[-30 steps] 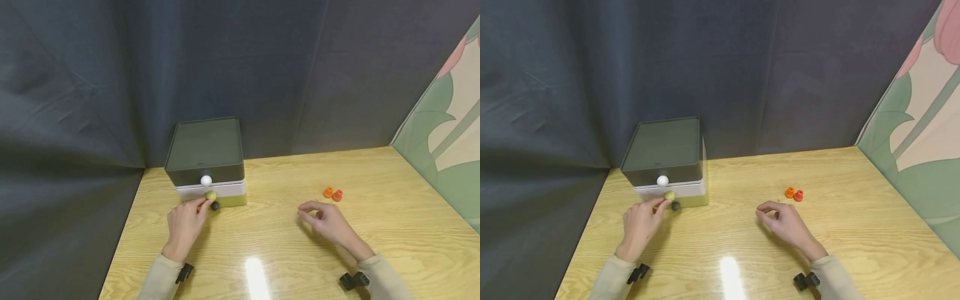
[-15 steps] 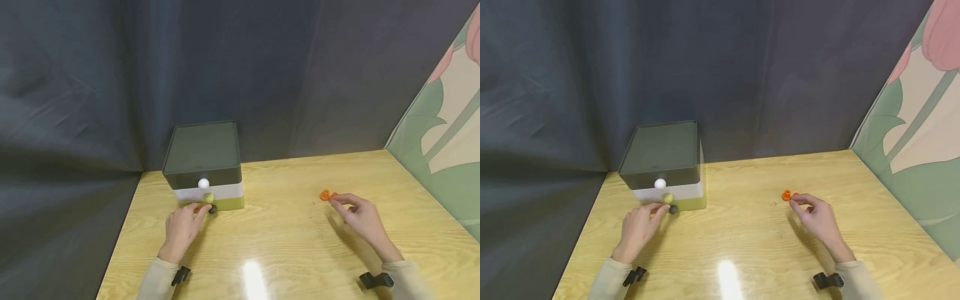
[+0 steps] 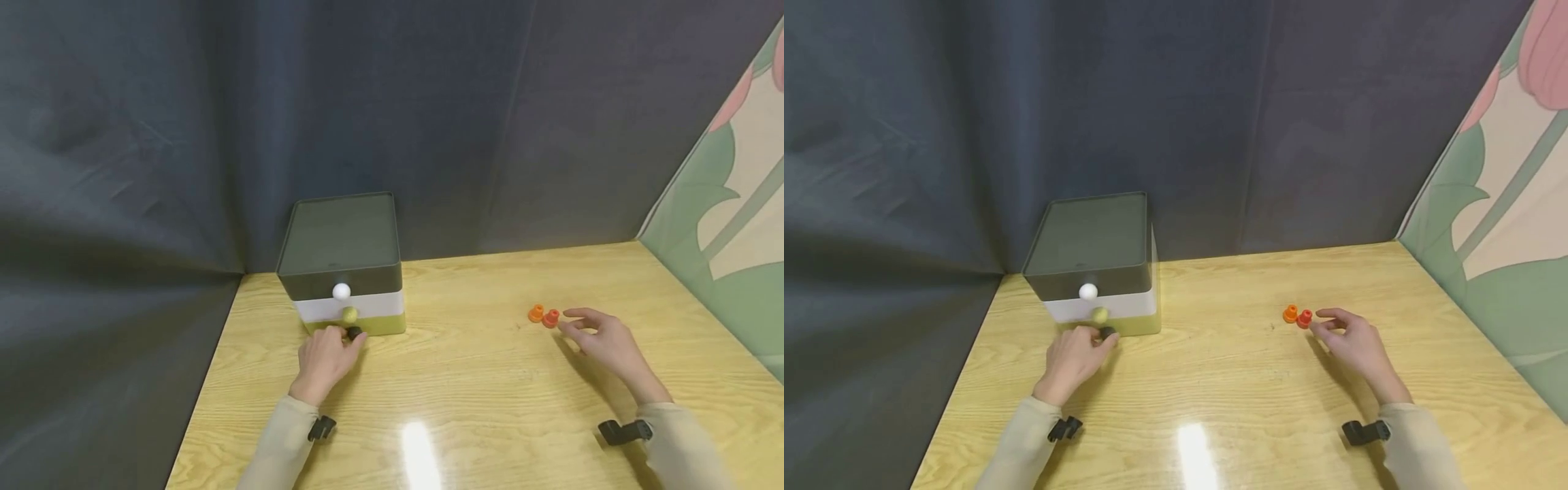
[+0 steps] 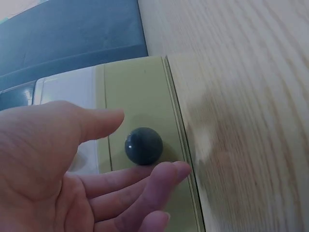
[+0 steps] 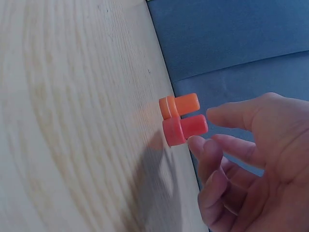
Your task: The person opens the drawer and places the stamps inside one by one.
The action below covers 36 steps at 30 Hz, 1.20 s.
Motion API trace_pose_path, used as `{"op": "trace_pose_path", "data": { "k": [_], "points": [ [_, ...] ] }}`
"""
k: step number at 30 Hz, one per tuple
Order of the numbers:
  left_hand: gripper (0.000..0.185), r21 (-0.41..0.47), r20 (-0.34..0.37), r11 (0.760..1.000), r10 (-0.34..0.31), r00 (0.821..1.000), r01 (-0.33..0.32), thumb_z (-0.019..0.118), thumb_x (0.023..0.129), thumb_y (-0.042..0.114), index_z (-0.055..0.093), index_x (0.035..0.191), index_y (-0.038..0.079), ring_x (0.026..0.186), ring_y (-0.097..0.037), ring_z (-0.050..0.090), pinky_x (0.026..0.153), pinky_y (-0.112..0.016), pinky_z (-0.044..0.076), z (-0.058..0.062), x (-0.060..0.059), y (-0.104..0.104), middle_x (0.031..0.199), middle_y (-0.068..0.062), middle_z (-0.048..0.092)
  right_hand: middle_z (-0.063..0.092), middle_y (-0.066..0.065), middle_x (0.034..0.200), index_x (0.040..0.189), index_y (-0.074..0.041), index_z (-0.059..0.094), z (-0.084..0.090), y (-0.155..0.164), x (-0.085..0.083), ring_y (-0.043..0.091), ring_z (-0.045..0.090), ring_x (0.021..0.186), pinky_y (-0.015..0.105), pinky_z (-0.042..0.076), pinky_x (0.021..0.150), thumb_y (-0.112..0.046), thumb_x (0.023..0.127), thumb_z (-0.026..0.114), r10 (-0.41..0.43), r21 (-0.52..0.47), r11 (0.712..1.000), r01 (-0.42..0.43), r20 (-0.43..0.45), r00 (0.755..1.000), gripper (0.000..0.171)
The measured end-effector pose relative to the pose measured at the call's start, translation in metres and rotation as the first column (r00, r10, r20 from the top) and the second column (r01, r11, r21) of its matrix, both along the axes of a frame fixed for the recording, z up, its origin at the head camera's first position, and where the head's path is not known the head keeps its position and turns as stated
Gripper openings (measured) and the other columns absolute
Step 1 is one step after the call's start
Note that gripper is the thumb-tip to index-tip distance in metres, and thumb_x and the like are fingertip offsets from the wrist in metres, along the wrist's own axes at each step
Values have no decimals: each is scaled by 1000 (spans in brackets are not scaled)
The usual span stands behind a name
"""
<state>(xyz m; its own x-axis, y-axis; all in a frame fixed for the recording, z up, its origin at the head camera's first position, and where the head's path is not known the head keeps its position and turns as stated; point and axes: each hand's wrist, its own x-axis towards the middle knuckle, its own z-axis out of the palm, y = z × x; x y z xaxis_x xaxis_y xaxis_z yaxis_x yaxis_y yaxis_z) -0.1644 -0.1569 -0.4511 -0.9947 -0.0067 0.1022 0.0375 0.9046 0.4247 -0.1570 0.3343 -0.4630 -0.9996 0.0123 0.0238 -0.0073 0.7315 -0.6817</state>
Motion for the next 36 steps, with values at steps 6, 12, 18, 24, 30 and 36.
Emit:
{"op": "trace_pose_path", "data": {
  "k": [6,12,18,24,30,36],
  "points": [
    [45,-44,-59,998,35,998,-38,74,97,41,59,62,16,52,-20,51,48,-35,37,-7,-5,1,59,-4,59,75,29,115,141,4,62,-3,1,-10,16,68,79,28,49,62,-39,107,63,-7,28,1000,7,-2,1000,54],
    [42,-74,-63,997,12,998,-16,73,96,41,63,63,17,52,-18,50,50,-35,39,-12,-5,2,58,0,58,76,28,112,137,4,65,-8,5,-12,20,67,87,27,48,62,-37,106,65,-25,47,999,27,-41,999,51],
    [39,-86,-57,996,-16,998,11,73,94,39,65,61,20,50,-13,45,52,-31,36,-10,2,-1,54,6,53,75,29,113,140,4,63,-10,4,-10,13,65,79,28,48,57,-38,106,64,-23,39,999,24,-32,999,54],
    [41,-53,2,995,-85,996,85,75,94,41,67,59,22,51,-10,44,53,-30,35,-2,15,-2,54,11,55,76,28,111,138,3,65,-5,7,-3,9,68,73,27,50,60,-36,106,67,-38,29,999,40,-57,998,51],
    [44,-41,43,985,-164,986,166,76,95,41,66,57,23,49,-7,38,49,-26,30,8,41,-4,53,14,51,76,28,110,138,3,65,-5,10,3,5,67,71,26,50,61,-35,106,67,-41,6,999,41,-53,998,50],
    [48,6,196,980,-197,961,199,73,99,44,64,56,23,48,-7,35,49,-27,27,38,54,-28,51,14,42,76,28,112,141,3,63,-10,9,14,11,68,67,28,51,59,-34,106,66,-8,-3,1000,8,-8,1000,51]
  ]
}}
